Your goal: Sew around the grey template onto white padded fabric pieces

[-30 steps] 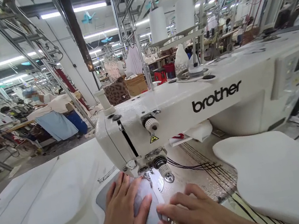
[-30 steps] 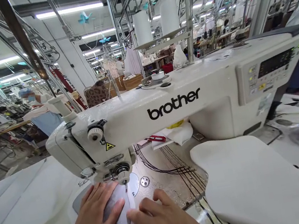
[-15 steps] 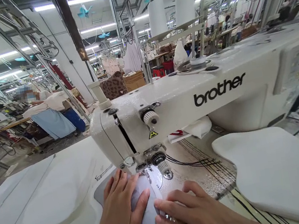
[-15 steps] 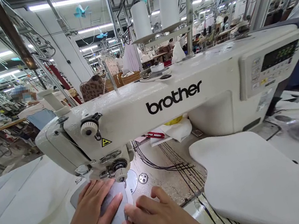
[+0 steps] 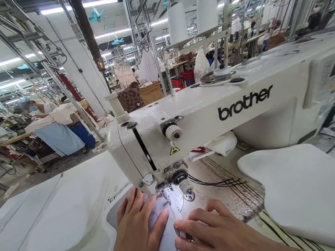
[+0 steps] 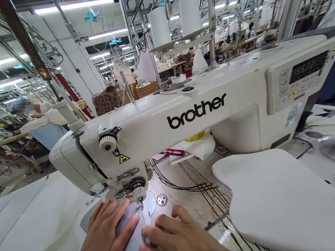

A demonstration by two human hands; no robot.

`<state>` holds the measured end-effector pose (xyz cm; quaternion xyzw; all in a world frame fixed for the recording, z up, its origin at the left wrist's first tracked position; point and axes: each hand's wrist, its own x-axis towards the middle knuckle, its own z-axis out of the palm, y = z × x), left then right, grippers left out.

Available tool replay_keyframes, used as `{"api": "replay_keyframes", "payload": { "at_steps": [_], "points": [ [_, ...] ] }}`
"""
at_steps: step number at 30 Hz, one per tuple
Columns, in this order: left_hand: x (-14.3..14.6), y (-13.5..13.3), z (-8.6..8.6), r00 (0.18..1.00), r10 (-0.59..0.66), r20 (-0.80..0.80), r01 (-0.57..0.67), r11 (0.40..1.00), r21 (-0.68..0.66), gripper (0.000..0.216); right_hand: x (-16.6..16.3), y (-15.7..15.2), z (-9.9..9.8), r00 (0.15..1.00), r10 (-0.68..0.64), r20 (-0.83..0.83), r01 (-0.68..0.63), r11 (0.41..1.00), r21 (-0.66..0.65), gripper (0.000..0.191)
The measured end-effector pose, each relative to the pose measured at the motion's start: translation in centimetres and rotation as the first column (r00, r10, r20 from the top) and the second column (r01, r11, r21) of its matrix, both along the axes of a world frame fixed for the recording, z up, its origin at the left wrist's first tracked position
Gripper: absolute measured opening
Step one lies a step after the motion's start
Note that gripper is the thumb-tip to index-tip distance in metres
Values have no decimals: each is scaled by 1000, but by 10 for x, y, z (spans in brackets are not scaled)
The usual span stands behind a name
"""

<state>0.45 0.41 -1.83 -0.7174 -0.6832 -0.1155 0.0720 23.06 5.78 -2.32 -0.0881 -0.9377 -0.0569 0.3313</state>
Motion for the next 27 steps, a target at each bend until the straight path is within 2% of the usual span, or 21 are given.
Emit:
{"api": "replay_keyframes", "payload": {
  "at_steps": [5, 7, 12, 16, 19, 22, 27],
  "points": [
    [2, 1, 5, 999, 28, 31, -27, 1000, -13, 41, 0, 4, 1, 1000, 20, 20, -20, 1000, -14, 34],
    [1, 0, 8, 997, 4, 79, -3, 1000, -14, 39, 0, 5, 1, 999, 33, 30, -32, 999, -19, 33],
    [-4, -13, 19, 925, -226, 305, 263, 961, -86, 23, -2, 6, -1, 999, 36, -9, -36, 999, 9, 34],
    [-7, -20, 21, 884, -338, 323, 377, 924, -65, 29, -2, 5, -2, 999, 13, -31, -13, 1000, -16, 35],
    [-8, -19, 20, 888, -364, 281, 397, 915, -73, 32, -1, 4, -2, 1000, 0, -9, -1, 1000, -31, 34],
    [-7, -17, 20, 899, -354, 257, 390, 915, -104, 30, 1, 2, 0, 995, -4, 95, 11, 997, -73, 31],
    [-3, -14, 24, 918, -284, 278, 313, 947, -67, 22, 2, -1, 14, 977, -33, 210, 88, 963, -255, 29]
  ]
}}
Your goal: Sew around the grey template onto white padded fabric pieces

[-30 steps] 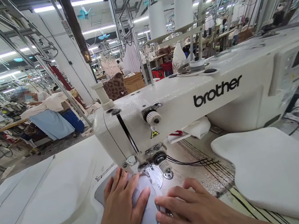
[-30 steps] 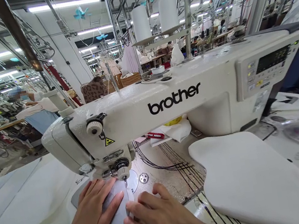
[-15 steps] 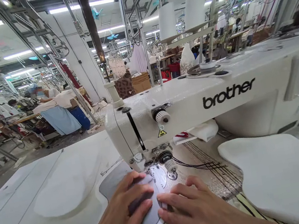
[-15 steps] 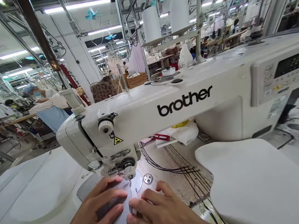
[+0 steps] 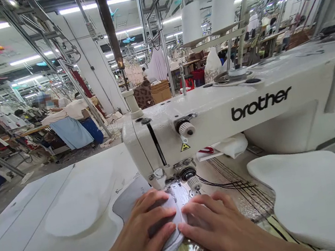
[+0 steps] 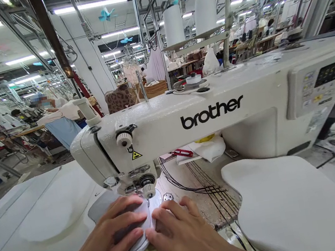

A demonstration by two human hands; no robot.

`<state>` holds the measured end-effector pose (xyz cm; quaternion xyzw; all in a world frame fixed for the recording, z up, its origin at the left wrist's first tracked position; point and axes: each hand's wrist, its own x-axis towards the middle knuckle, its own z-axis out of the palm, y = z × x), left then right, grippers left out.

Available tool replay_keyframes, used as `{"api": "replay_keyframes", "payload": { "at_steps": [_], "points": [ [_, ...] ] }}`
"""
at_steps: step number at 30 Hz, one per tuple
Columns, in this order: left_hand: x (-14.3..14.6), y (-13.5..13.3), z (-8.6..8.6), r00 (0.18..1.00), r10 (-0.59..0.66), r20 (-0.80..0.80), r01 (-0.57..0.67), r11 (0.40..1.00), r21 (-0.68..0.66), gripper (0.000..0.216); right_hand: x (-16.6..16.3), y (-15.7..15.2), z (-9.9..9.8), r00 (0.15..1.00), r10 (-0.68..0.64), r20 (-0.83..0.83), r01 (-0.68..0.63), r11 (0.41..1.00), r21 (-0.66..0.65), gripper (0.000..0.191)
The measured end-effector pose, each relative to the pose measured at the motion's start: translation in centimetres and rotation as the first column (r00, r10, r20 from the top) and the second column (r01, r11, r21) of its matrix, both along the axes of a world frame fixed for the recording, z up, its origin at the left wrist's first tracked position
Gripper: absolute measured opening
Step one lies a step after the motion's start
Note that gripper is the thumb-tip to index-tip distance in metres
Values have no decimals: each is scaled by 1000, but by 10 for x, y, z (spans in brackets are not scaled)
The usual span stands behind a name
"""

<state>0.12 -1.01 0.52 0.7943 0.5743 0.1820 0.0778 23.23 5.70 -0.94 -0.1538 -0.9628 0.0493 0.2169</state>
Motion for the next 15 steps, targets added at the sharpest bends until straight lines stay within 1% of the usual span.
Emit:
{"api": "replay_keyframes", "payload": {
  "at_steps": [5, 9, 11, 15],
  "points": [
    [3, 6, -6, 997, 72, 29, -74, 994, 75, 21, -3, 4, 14, 994, -15, 112, 37, 980, -196, 28],
    [3, 10, -7, 994, 107, 32, -109, 989, 104, 21, -4, 7, 18, 988, -41, 152, 80, 962, -261, 31],
    [0, 10, -3, 998, 70, 8, -70, 994, 84, 23, -4, 7, 19, 986, -44, 160, 88, 957, -276, 31],
    [-8, 9, 6, 997, -48, -54, 49, 999, 2, 27, -5, 6, 18, 985, -50, 165, 95, 956, -279, 31]
  ]
}}
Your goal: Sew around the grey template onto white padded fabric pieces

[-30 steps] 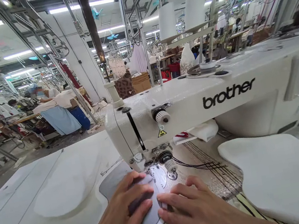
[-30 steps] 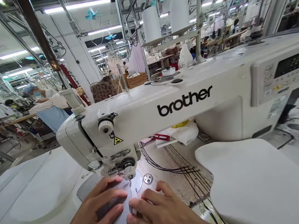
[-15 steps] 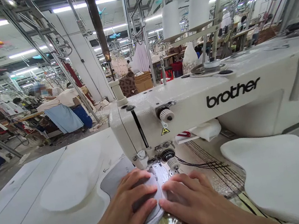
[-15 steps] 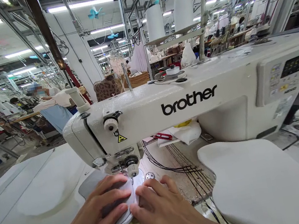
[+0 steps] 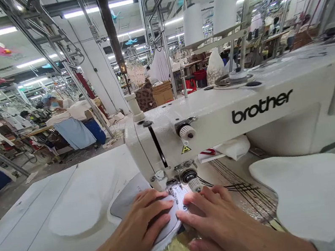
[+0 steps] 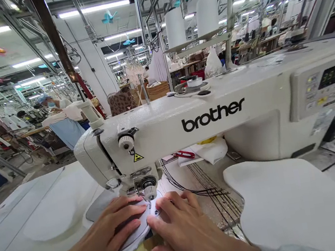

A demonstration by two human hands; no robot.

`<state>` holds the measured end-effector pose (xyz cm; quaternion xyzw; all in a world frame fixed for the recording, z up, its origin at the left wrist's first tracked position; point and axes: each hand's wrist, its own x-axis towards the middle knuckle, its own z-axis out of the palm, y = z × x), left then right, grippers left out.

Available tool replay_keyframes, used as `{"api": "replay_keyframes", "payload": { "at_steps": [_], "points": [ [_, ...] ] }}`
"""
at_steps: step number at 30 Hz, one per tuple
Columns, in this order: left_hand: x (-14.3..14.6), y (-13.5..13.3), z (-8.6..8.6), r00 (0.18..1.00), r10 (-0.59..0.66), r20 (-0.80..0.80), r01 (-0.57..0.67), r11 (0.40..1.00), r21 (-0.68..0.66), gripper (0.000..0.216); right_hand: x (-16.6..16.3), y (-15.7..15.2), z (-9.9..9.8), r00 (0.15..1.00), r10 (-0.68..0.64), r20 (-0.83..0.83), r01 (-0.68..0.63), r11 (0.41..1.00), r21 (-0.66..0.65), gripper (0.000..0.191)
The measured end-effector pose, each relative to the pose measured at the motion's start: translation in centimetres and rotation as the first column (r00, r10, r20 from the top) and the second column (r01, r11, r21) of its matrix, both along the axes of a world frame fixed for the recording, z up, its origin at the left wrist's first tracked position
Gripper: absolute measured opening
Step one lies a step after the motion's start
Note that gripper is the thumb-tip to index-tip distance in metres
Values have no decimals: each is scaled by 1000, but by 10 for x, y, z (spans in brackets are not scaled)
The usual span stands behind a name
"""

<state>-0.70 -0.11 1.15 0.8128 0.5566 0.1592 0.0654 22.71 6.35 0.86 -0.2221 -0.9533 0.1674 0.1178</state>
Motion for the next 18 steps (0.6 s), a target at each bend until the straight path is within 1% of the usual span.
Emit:
{"api": "replay_keyframes", "payload": {
  "at_steps": [2, 5, 10, 14, 16, 18],
  "points": [
    [-2, -1, 2, 1000, -18, -18, 18, 1000, 4, 29, 0, 0, 0, 1000, -4, -1, 4, 1000, 11, 36],
    [-2, -1, 0, 1000, -13, -21, 14, 1000, 24, 31, 1, 0, 0, 1000, 4, 7, -4, 1000, 18, 42],
    [5, -2, -6, 1000, 25, 12, -25, 999, 34, 29, 4, -1, 2, 1000, 6, -11, -6, 1000, 19, 34],
    [10, -4, -8, 996, 79, 26, -81, 994, 67, 28, 4, -1, 2, 1000, 8, -30, -6, 998, 58, 35],
    [12, -5, -8, 996, 86, 18, -88, 992, 90, 27, 4, -1, 1, 999, 10, -38, -7, 997, 73, 34],
    [13, -5, -8, 996, 85, 11, -85, 989, 122, 27, 4, -2, 1, 998, 31, -51, -27, 996, 83, 28]
  ]
}}
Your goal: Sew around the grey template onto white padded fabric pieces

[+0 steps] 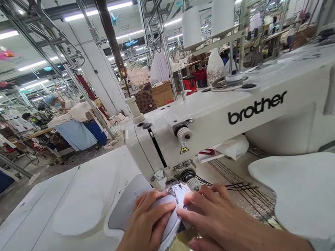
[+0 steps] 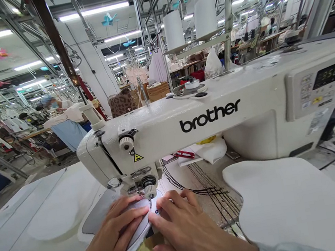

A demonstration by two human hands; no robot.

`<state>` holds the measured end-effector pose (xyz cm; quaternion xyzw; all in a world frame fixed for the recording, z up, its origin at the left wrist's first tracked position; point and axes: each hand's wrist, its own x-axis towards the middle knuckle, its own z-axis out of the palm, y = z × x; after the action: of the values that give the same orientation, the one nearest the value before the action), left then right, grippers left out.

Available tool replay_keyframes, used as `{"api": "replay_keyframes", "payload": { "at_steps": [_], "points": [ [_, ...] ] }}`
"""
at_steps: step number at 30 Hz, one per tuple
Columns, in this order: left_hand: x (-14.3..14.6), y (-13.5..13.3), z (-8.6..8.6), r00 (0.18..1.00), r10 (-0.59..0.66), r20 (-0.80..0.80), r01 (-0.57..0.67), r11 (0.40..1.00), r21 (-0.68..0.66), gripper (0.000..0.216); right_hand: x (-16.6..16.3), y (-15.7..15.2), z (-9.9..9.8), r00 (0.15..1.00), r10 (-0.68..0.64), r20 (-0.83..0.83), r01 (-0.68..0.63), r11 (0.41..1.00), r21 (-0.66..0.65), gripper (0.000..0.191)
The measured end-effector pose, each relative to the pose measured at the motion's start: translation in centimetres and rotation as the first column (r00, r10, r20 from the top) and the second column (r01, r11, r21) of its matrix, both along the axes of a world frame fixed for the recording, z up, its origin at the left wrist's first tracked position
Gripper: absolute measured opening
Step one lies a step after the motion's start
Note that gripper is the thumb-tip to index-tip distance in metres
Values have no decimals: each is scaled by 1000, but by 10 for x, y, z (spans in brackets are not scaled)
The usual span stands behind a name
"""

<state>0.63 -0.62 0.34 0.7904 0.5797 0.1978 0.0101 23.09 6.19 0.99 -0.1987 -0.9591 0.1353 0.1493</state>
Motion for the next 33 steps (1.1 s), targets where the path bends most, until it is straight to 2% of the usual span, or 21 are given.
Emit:
{"api": "replay_keyframes", "payload": {
  "at_steps": [4, 14, 22, 27, 29, 33],
  "points": [
    [2, 0, -3, 1000, 31, 5, -31, 998, 48, 27, 0, -2, 0, 999, 30, -26, -30, 999, 14, 19],
    [3, -2, -12, 996, 84, 31, -87, 991, 98, 25, -1, 0, -7, 999, 4, -33, -3, 999, 45, 19],
    [10, -1, -12, 988, 157, -1, -156, 979, 130, 27, -6, 0, -23, 995, -45, -94, 60, 985, 160, 24],
    [11, -3, -12, 976, 212, -44, -205, 972, 118, 29, -7, 0, -24, 989, -72, -129, 98, 973, 208, 26],
    [7, -2, -13, 980, 191, -61, -185, 978, 97, 31, -7, -1, -22, 987, -75, -142, 104, 972, 209, 25],
    [-5, 0, -15, 998, 32, -61, -26, 995, 96, 38, -4, 0, -18, 996, -4, -93, 15, 992, 122, 23]
  ]
}}
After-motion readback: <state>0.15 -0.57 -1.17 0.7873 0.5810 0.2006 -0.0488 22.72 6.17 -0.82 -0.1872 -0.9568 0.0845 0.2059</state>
